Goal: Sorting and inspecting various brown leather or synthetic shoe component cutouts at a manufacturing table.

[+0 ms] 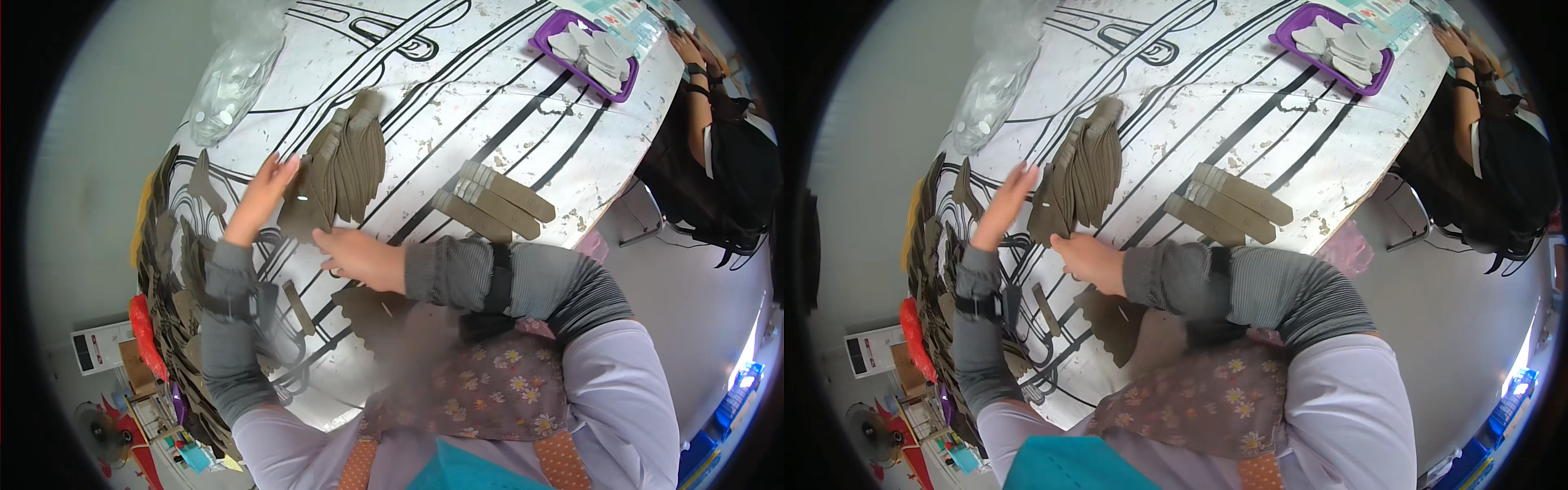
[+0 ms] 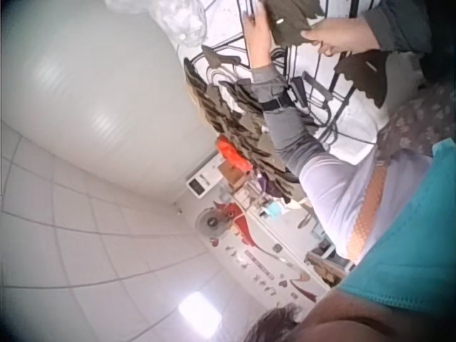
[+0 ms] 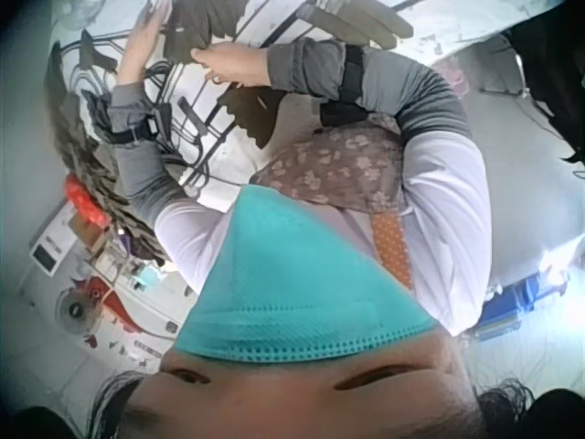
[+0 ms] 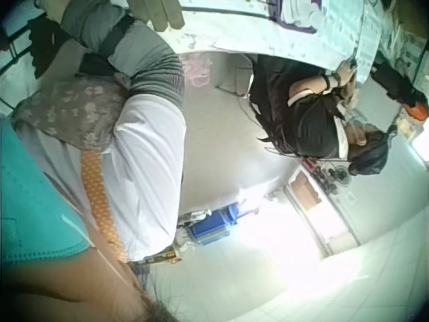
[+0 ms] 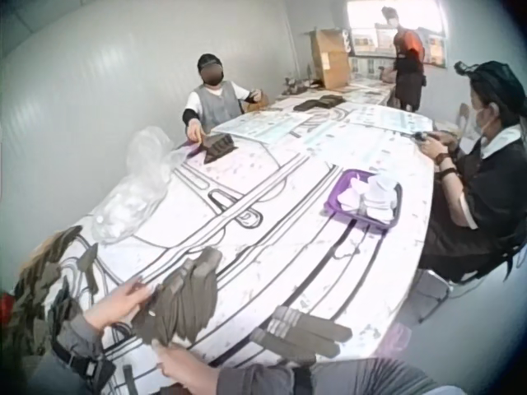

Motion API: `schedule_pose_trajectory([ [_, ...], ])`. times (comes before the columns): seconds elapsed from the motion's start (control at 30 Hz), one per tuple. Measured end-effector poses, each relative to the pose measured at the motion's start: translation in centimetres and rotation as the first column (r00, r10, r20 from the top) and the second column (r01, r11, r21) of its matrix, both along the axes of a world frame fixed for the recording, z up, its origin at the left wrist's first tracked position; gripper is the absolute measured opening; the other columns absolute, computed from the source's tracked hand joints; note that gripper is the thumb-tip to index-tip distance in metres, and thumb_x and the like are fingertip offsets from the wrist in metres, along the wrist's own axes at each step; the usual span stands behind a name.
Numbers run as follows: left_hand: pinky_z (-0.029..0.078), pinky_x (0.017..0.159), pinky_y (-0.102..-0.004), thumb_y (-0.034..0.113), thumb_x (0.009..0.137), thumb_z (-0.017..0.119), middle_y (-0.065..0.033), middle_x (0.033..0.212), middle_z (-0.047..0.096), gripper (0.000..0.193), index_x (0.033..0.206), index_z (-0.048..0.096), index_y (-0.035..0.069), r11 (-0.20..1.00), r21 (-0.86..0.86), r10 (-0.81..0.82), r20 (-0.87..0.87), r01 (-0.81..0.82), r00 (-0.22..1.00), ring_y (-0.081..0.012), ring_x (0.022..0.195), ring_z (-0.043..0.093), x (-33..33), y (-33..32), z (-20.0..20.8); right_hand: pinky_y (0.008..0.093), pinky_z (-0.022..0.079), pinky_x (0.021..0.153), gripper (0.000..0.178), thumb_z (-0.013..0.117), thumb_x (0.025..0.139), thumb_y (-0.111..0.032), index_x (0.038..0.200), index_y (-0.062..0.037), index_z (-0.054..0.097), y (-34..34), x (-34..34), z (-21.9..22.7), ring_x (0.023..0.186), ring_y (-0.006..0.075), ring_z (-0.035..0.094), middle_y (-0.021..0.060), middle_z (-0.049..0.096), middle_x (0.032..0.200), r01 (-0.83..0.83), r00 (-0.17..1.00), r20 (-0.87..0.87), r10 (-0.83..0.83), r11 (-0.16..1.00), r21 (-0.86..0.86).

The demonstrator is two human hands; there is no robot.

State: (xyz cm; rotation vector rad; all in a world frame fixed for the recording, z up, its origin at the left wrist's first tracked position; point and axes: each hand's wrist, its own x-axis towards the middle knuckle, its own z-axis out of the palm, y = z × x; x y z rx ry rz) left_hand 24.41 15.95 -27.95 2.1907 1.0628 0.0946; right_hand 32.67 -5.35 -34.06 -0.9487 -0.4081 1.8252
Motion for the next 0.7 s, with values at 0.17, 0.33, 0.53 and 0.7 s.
schedule_pose_trajectory([
  [0.17, 0.051, 0.097, -0.0395, 0.038, 0.079, 0.089, -0.0238, 0.121, 0.067, 0.079, 0.132, 0.055, -0.009, 0.932, 0.336, -0.153, 0.023, 0.136, 0.988, -0.0299, 0.108, 0.067, -1.6, -7.6, -1.5, 0.0365, 0.041, 0.109, 0.071, 0.062, 0.095, -0.035, 0.153, -0.0002, 0.039, -2.0, 3.4, 2.4, 0.134, 0.0282, 0.051, 0.0147, 0.053, 0.140, -0.169, 0.968, 0.198, 0.156, 0.984, 0.048],
  [0.33, 0.048, 0.102, -0.0424, 0.032, 0.077, 0.090, -0.0238, 0.130, 0.060, 0.083, 0.136, 0.051, -0.011, 0.974, 0.205, -0.132, 0.167, 0.097, 0.977, -0.0348, 0.120, 0.059, -1.8, -5.7, -4.1, 0.0387, 0.040, 0.112, 0.078, 0.061, 0.089, -0.017, 0.156, 0.0070, 0.029, -1.4, 3.5, 3.0, 0.145, 0.0355, 0.036, 0.0229, 0.034, 0.154, 0.339, 0.811, 0.417, -0.411, 0.910, 0.238],
  [0.53, 0.042, 0.113, -0.0416, 0.025, 0.080, 0.087, -0.0253, 0.145, 0.051, 0.078, 0.140, 0.050, -0.009, 0.911, 0.391, -0.213, 0.178, 0.129, 0.961, -0.0361, 0.134, 0.051, -1.4, -6.8, -3.9, 0.0447, 0.038, 0.117, 0.069, 0.062, 0.086, -0.019, 0.147, 0.0063, 0.043, 3.0, 5.7, 2.8, 0.142, 0.0430, 0.043, 0.0263, 0.044, 0.152, 0.477, 0.635, 0.566, -0.526, 0.843, 0.249],
  [0.7, 0.042, 0.114, -0.0387, 0.014, 0.082, 0.084, -0.0192, 0.146, 0.054, 0.067, 0.140, 0.054, -0.002, 0.897, 0.416, -0.277, 0.269, 0.149, 0.922, -0.0302, 0.134, 0.054, -1.1, -7.0, -4.3, 0.0448, 0.041, 0.115, 0.066, 0.060, 0.087, -0.017, 0.148, 0.0041, 0.045, 3.8, 6.4, 1.7, 0.140, 0.0414, 0.047, 0.0250, 0.046, 0.151, 0.477, 0.669, 0.526, -0.525, 0.846, 0.239],
])
